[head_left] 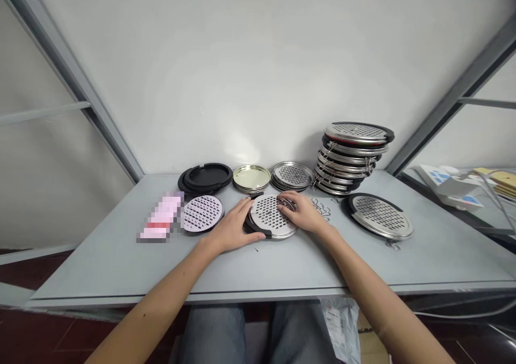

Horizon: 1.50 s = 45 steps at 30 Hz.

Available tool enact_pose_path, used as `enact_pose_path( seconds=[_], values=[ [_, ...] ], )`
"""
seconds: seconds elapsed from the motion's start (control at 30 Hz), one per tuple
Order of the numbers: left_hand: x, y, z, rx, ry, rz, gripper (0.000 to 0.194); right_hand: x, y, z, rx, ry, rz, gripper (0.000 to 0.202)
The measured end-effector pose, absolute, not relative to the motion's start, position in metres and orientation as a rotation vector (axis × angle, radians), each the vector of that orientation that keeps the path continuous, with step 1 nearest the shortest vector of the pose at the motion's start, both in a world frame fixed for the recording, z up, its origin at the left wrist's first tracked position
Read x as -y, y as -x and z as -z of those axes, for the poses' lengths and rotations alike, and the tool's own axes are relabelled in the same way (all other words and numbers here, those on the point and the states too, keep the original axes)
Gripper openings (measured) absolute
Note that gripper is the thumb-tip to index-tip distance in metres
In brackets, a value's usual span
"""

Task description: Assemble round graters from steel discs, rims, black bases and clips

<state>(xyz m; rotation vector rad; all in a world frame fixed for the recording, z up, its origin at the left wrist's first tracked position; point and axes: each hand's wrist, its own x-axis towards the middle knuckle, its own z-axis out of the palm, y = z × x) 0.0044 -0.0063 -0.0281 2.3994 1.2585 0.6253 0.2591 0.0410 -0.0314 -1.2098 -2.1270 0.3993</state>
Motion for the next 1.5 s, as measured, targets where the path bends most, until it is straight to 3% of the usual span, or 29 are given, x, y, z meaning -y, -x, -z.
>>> enact_pose_path(
  seconds=[0.4, 0.63, 0.9, 1.5],
  values=[
    [0.008, -0.004, 0.027, -1.250, -2.436, -0.626, 0.086, -0.038, -0.253, 0.044, 2.205, 1.136, -0.555, 0.055],
    [0.008, -0.003, 0.030, -1.294, -2.409, -0.610, 0.093, -0.037, -0.263, 0.033, 2.267, 1.150, -0.540, 0.076],
    [0.006, -0.001, 0.029, -1.258, -2.356, -0.663, 0.095, -0.038, -0.289, 0.019, 2.404, 1.185, -0.833, 0.101],
    [0.003, -0.001, 0.035, -1.274, -2.290, -0.715, 0.098, -0.041, -0.282, 0.040, 2.348, 1.121, -0.759, 0.108]
  ],
)
